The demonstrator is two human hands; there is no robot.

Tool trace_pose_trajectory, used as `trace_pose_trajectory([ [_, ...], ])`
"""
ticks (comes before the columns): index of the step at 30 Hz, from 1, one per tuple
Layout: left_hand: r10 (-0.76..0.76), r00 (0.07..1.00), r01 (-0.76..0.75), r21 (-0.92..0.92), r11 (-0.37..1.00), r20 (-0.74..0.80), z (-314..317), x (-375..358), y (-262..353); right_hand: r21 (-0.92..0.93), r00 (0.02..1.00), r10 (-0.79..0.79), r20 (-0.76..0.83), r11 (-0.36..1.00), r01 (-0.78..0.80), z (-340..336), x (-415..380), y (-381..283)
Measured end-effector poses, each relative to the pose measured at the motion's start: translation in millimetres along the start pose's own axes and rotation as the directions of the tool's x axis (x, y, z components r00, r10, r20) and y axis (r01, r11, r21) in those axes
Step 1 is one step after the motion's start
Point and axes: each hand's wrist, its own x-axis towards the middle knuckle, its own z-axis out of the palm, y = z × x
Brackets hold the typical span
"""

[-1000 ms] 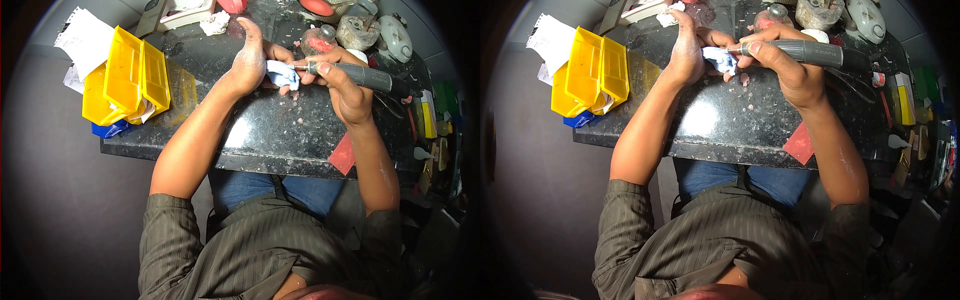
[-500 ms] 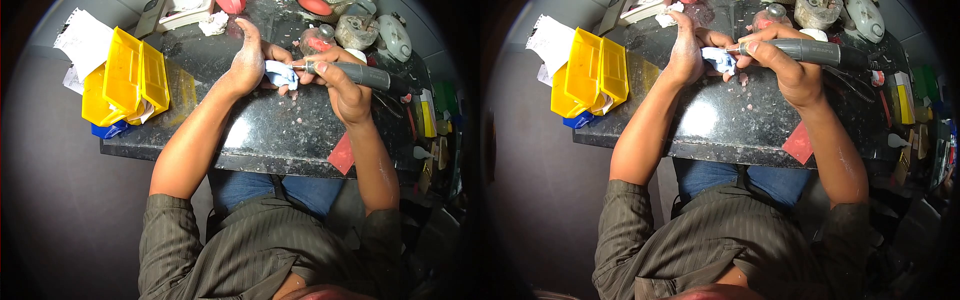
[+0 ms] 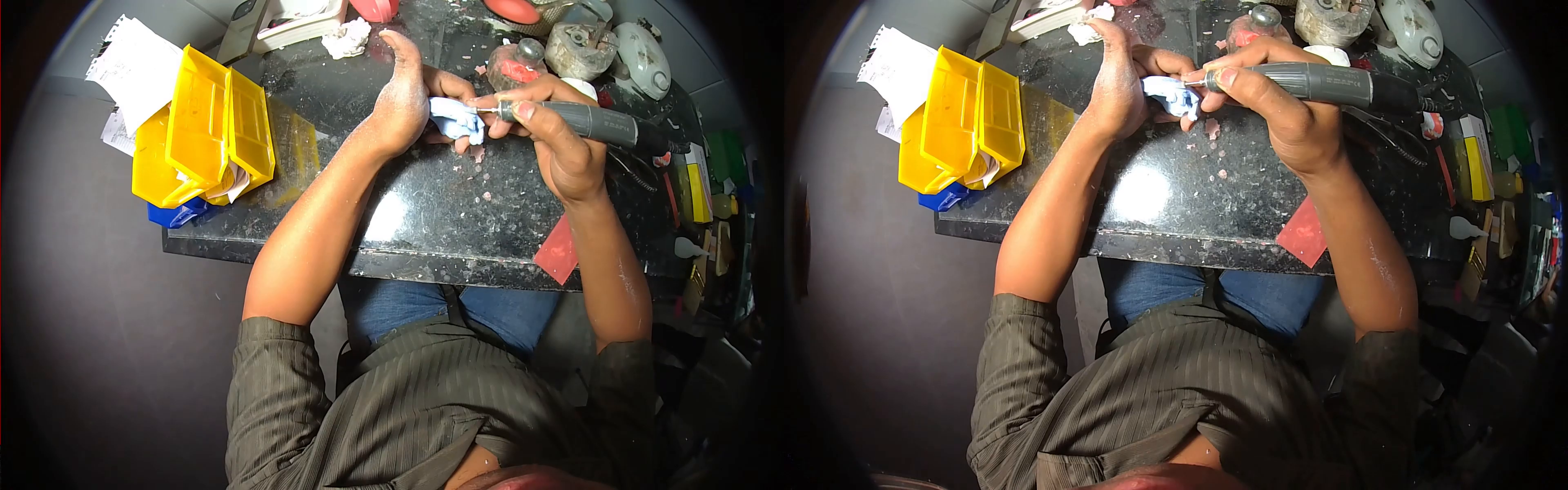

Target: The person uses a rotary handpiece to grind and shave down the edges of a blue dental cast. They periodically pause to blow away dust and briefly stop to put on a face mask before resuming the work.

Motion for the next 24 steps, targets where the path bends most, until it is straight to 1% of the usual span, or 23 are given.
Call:
trace_pose_trajectory([
  [1, 0.01, 1.0, -0.01, 0.004, 1.0, -0.008, -1.0, 0.5, -0.8, 0.0, 1.0, 0.0, 0.0, 1.0, 0.0, -1.3, 0.5, 2.9],
  [2, 0.01, 1.0, -0.01, 0.004, 1.0, -0.008, -1.6, 1.4, -1.3, 0.026, 0.997, -0.046, -0.068, 0.999, 0.048, -3.0, 0.8, 7.9],
  [3, 0.066, 0.998, -0.066, 0.021, 0.998, -0.001, -1.6, 2.1, -1.0, 0.05, 0.987, -0.089, -0.136, 0.994, 0.097, -2.7, 1.5, 9.3],
  [4, 0.122, 0.993, -0.122, 0.036, 0.992, 0.007, -1.0, 2.7, -0.6, 0.049, 0.987, -0.089, -0.136, 0.994, 0.097, -1.8, 1.6, 7.7],
  [5, 0.123, 0.992, -0.123, 0.036, 0.992, 0.008, 2.0, 3.1, -0.9, 0.032, 0.967, -0.117, -0.228, 0.991, 0.127, 0.3, 2.3, 4.1],
  [6, 0.174, 0.982, -0.17, 0.056, 0.984, -0.074, 7.2, 3.1, -0.4, 0.012, 0.937, -0.145, -0.317, 0.988, 0.156, 2.7, 3.6, 0.3],
  [7, 0.225, 0.962, -0.215, 0.081, 0.973, -0.154, 10.1, 3.4, 0.0, 0.011, 0.937, -0.146, -0.318, 0.987, 0.157, 4.8, 4.6, -2.3],
  [8, 0.245, 0.965, -0.239, 0.074, 0.968, -0.093, 6.1, 1.9, 0.7, -0.041, 0.928, -0.165, -0.334, 0.986, 0.161, 6.9, 5.3, -4.4],
  [9, 0.245, 0.965, -0.239, 0.075, 0.968, -0.092, 6.8, 1.9, 0.7, -0.093, 0.918, -0.186, -0.349, 0.982, 0.163, 7.5, 5.4, -5.2],
  [10, 0.284, 0.953, -0.272, 0.114, 0.956, -0.109, 8.0, 1.5, 1.0, -0.094, 0.917, -0.187, -0.352, 0.982, 0.164, 6.4, 5.3, -4.2],
  [11, 0.323, 0.938, -0.303, 0.154, 0.94, -0.124, 9.0, 1.6, 1.1, -0.113, 0.924, -0.204, -0.323, 0.978, 0.176, 5.1, 5.5, -2.1],
  [12, 0.322, 0.939, -0.303, 0.154, 0.941, -0.121, 9.7, 2.5, 0.2, -0.132, 0.931, -0.22, -0.293, 0.973, 0.188, 4.1, 5.3, -0.8],
  [14, 0.369, 0.917, -0.352, 0.128, 0.927, -0.153, 11.0, 4.3, -2.5, -0.113, 0.928, -0.201, -0.314, 0.978, 0.174, 7.2, 3.5, -1.6],
  [15, 0.369, 0.917, -0.352, 0.128, 0.927, -0.152, 11.5, 4.8, -2.6, -0.092, 0.926, -0.181, -0.331, 0.983, 0.16, 8.3, 2.6, -2.0],
  [17, 0.398, 0.903, -0.374, 0.158, 0.914, -0.165, 12.3, 5.4, -2.7, -0.101, 0.924, -0.195, -0.329, 0.98, 0.171, 8.0, 1.7, -2.2],
  [21, 0.387, 0.912, -0.373, 0.113, 0.921, -0.139, 7.4, 9.3, -7.5, -0.107, 0.916, -0.23, -0.328, 0.973, 0.206, 9.3, 0.7, -2.8],
  [23, 0.297, 0.954, -0.29, 0.14, 0.947, -0.037, 3.4, 6.9, -3.5, -0.116, 0.916, -0.218, -0.337, 0.975, 0.189, 8.5, -0.3, -4.7],
  [24, 0.297, 0.954, -0.289, 0.14, 0.947, -0.035, 2.1, 7.6, -3.8, -0.126, 0.916, -0.206, -0.345, 0.977, 0.172, 7.8, -0.8, -5.4],
])
